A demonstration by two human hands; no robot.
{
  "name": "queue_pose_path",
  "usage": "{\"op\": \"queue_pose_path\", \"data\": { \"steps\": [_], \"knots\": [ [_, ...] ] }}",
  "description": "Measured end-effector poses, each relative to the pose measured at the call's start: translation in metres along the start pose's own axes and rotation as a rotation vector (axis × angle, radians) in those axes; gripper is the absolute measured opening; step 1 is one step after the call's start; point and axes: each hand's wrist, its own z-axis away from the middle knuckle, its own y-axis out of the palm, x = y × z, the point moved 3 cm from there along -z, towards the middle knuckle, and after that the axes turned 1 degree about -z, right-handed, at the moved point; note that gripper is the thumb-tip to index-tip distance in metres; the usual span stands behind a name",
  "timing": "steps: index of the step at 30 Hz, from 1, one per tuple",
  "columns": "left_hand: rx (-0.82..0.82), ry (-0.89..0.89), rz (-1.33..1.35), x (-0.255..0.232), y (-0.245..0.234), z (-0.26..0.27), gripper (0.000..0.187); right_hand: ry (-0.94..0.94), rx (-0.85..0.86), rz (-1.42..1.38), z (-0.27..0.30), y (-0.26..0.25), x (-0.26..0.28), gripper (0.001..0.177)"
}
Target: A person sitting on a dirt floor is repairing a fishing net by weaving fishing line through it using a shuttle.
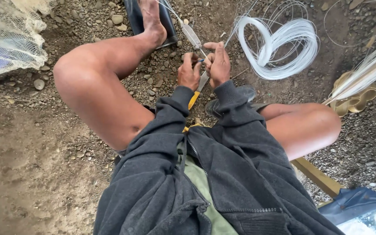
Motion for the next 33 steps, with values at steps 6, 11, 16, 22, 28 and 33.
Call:
{"op": "queue_pose_path", "data": {
  "steps": [6, 11, 16, 22, 28, 33],
  "knots": [
    [-0.038, 0.047, 0.224, -0.004, -0.004, -0.008, 0.03, 0.023, 0.028, -0.099, 0.001, -0.005, 0.002, 0.066],
    [0.008, 0.125, 0.208, -0.017, -0.004, -0.009, 0.033, 0.023, 0.025, -0.051, 0.002, -0.008, -0.004, 0.069],
    [0.021, 0.203, 0.224, -0.032, -0.016, -0.01, 0.038, 0.01, 0.065, -0.073, -0.005, -0.009, -0.003, 0.072],
    [0.009, 0.217, 0.157, -0.031, -0.017, -0.012, 0.033, -0.003, 0.111, 0.01, -0.003, -0.006, 0.005, 0.101],
    [0.124, 0.01, 0.728, -0.028, -0.007, -0.014, 0.035, 0.041, 0.075, -0.001, -0.004, -0.009, 0.001, 0.109],
    [0.215, -0.047, 0.716, -0.034, 0.002, -0.018, 0.041, -0.083, 0.084, -0.039, -0.008, -0.012, -0.008, 0.081]
  ]
}}
